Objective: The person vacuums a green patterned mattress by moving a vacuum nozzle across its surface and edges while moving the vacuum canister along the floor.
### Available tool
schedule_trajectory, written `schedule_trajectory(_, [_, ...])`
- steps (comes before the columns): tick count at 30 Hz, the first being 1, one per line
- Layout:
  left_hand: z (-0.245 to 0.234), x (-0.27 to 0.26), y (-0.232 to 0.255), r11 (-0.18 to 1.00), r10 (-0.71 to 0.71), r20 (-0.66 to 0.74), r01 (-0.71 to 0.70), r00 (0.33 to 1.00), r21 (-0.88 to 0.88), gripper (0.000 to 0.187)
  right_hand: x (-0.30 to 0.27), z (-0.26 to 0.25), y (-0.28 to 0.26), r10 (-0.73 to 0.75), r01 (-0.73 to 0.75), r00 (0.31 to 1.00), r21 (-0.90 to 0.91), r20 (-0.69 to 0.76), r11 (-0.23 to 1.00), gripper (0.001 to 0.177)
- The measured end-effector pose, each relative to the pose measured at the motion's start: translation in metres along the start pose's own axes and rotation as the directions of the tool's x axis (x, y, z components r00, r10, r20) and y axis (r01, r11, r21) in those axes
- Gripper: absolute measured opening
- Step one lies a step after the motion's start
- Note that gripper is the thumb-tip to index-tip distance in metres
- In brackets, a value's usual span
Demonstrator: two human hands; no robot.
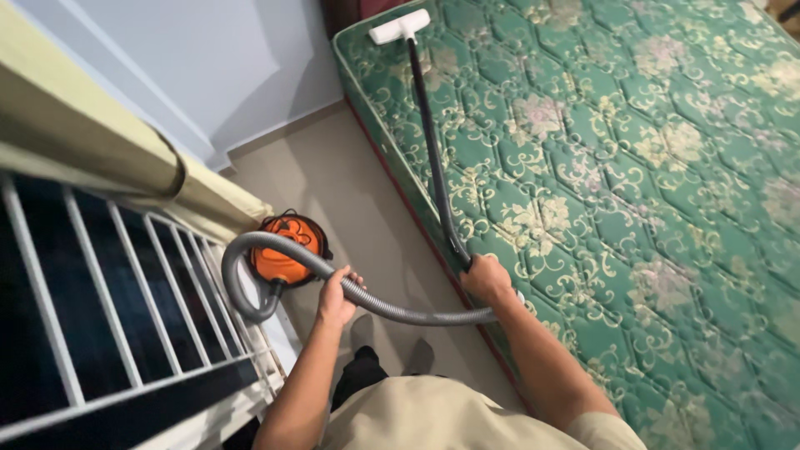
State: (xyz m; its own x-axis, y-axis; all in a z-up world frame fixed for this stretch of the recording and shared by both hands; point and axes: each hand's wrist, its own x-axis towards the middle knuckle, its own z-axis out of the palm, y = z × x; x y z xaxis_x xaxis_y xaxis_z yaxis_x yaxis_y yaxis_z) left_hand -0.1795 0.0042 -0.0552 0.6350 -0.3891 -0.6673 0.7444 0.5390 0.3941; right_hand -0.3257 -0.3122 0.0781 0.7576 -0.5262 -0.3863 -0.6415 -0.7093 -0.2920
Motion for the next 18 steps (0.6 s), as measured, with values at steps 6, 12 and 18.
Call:
schedule_trajectory(6, [0.000,-0.030,-0.014,0.996,0.087,-0.012,-0.087,0.996,-0.014,0.014,-0.025,0.014,0.014,-0.004,-0.002,0.998,0.087,0.070,0.996,0.041])
schedule_trajectory(12, [0.009,-0.053,-0.031,0.997,0.072,-0.075,-0.072,0.995,0.003,0.014,-0.044,0.029,0.043,-0.020,0.019,0.998,0.013,0.067,1.000,0.043])
schedule_trajectory(18, [0.015,-0.060,-0.054,0.994,0.106,-0.009,-0.106,0.994,-0.002,0.014,-0.020,0.017,0.057,0.013,-0.015,0.999,0.043,0.051,0.999,0.040])
